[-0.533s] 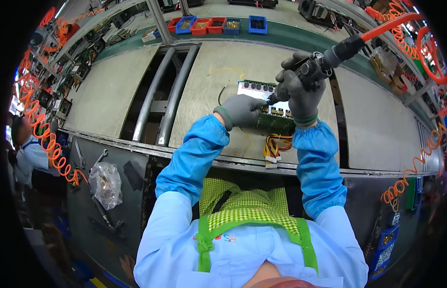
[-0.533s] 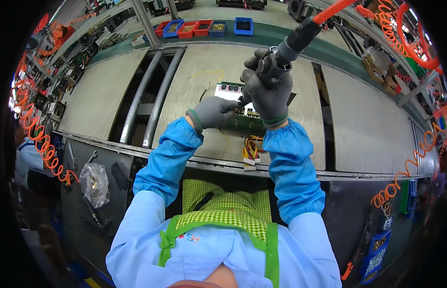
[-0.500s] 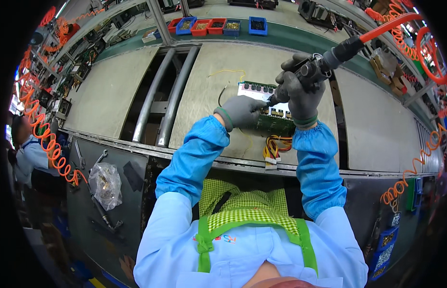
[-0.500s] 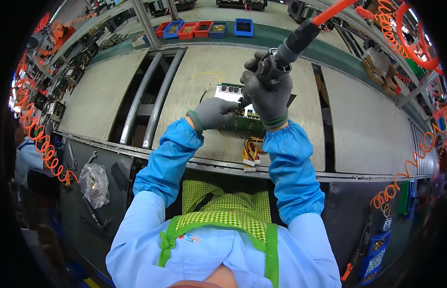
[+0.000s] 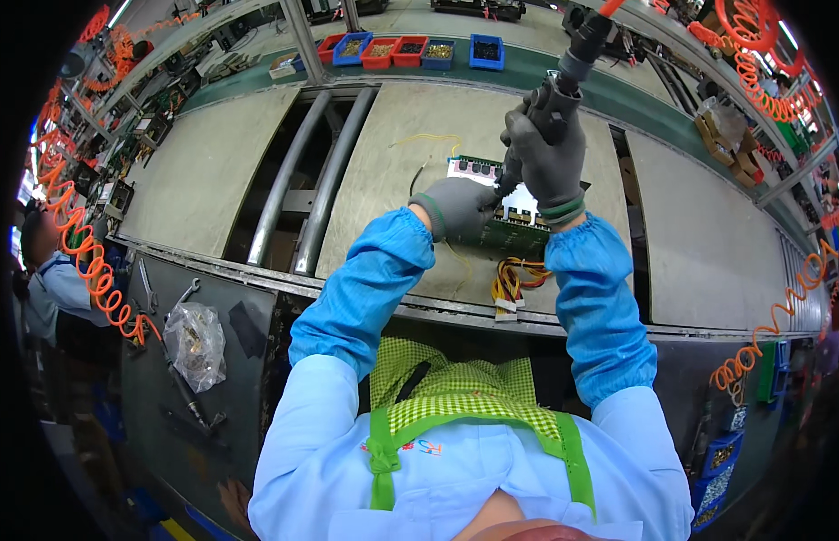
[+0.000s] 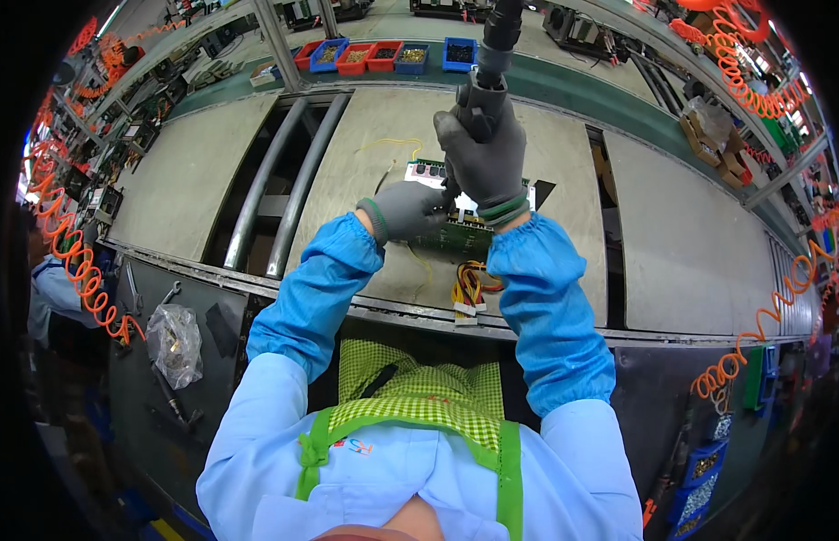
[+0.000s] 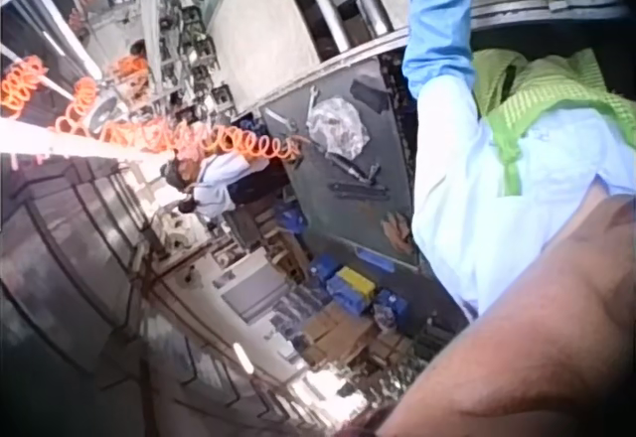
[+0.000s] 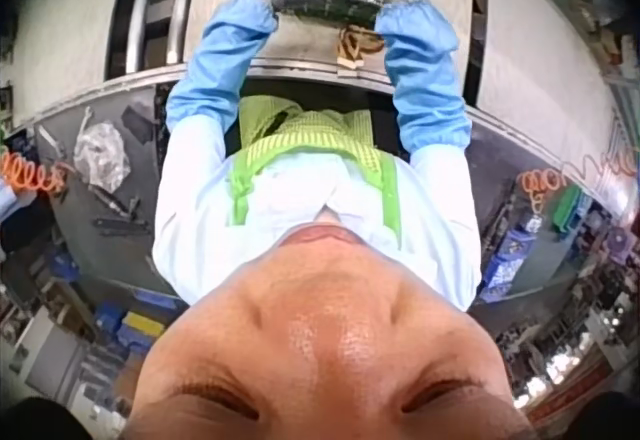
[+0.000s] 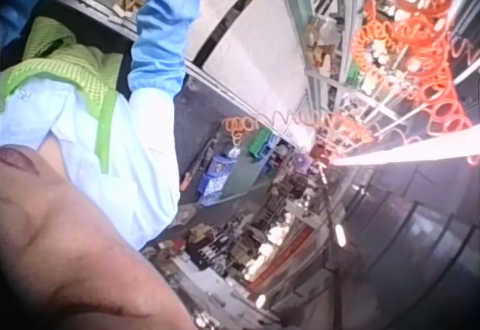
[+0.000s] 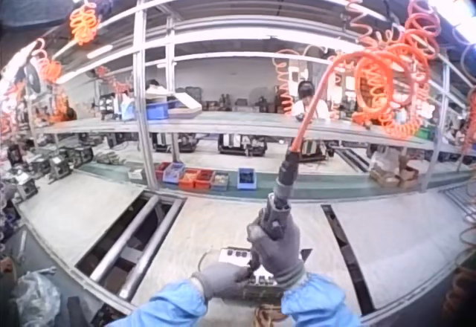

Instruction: The person uses a pneumatic screwdriver to fasten screws into a green circuit board assembly mounted on a metal frame. They repeatedly pick up screws from a plastic bag, position them on the board, and drive them in with the tool. The person also adjusts the board's position and handles a yellow plastic component during the process.

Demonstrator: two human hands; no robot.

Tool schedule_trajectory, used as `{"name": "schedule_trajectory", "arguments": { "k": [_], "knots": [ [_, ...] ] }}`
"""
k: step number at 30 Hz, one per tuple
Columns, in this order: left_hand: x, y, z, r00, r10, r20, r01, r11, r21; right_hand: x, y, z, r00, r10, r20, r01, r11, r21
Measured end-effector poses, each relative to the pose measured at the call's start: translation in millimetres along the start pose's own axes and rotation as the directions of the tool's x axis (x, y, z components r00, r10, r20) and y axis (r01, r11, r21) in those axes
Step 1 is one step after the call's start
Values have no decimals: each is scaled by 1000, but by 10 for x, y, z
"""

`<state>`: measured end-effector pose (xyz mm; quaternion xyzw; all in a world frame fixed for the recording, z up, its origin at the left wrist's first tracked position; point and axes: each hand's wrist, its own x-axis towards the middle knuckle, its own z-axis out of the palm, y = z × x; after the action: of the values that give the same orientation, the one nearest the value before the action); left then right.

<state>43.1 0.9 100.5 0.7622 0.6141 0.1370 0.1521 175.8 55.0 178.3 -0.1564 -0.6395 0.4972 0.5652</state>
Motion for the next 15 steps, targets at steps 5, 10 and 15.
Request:
{"name": "schedule_trajectory", "arguments": {
  "k": [5, 10, 15],
  "knots": [
    [78, -81, 35, 995, 98, 23, -98, 995, -10, -17, -81, 56, 997, 66, -47, -68, 997, -42],
    [98, -48, -22, 993, 119, 12, -120, 992, 43, -34, -76, 36, 998, 6, -70, -14, 994, -109],
    [57, 10, 12, 997, 70, 19, -71, 994, 82, -49, -81, -9, 996, -85, -5, 85, 996, 3]
  ]
}}
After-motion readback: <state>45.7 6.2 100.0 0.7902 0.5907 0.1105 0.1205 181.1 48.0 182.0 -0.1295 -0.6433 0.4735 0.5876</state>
